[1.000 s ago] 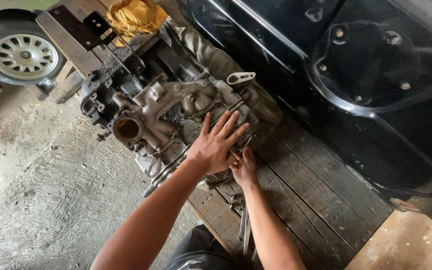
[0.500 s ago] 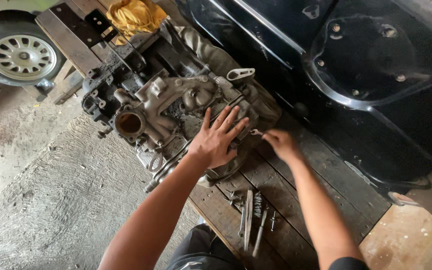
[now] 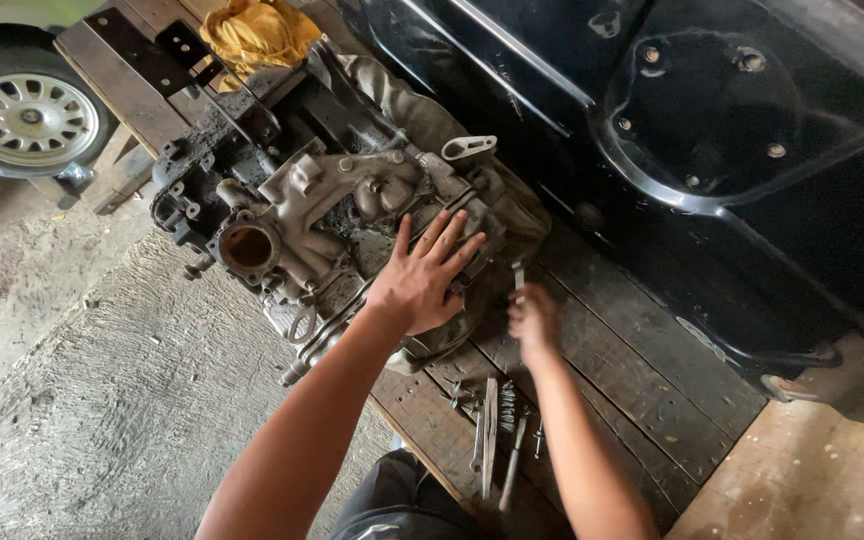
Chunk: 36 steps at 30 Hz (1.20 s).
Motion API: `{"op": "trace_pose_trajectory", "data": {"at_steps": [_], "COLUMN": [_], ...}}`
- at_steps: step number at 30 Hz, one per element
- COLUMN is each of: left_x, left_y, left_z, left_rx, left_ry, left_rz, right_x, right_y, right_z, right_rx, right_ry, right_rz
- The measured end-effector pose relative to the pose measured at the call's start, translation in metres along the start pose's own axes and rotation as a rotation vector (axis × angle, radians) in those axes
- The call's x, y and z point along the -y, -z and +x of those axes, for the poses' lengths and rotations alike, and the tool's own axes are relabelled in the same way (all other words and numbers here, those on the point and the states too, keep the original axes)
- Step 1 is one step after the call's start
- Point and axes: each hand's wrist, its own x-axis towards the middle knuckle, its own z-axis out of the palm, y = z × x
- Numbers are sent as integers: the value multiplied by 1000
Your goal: The person uses a wrench to tighten bolts on a disassembled engine block resting on a wooden workbench. They repeatedly reposition the wrench and apply force to secure the fasteners.
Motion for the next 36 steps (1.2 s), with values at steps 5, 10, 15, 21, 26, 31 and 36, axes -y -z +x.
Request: {"op": "trace_pose_trajectory", "data": {"at_steps": [5, 10, 15, 21, 26, 31, 36], "left_x": [1, 0, 1, 2, 2, 2, 1], "left_y": [0, 2, 3, 3, 2, 2, 7], "left_z": [0, 2, 0, 1, 2, 2, 2], "left_rx": [4, 17, 44, 30, 33, 53, 80], "left_ry": [1, 6, 7, -1, -1, 4, 12], "left_rz": [19, 8, -1, 2, -13, 10, 26], "right_x": [-51, -45, -38, -37, -50, -76, -53], "right_y": [-36, -53, -56, -55, -50, -29, 11], "right_z": [6, -4, -6, -6, 5, 40, 66], "right_rx": [83, 58, 64, 83, 97, 213, 161], "right_ry": [-69, -64, -77, -112, 23, 114, 483], "right_rz": [222, 250, 269, 310, 220, 175, -423]}}
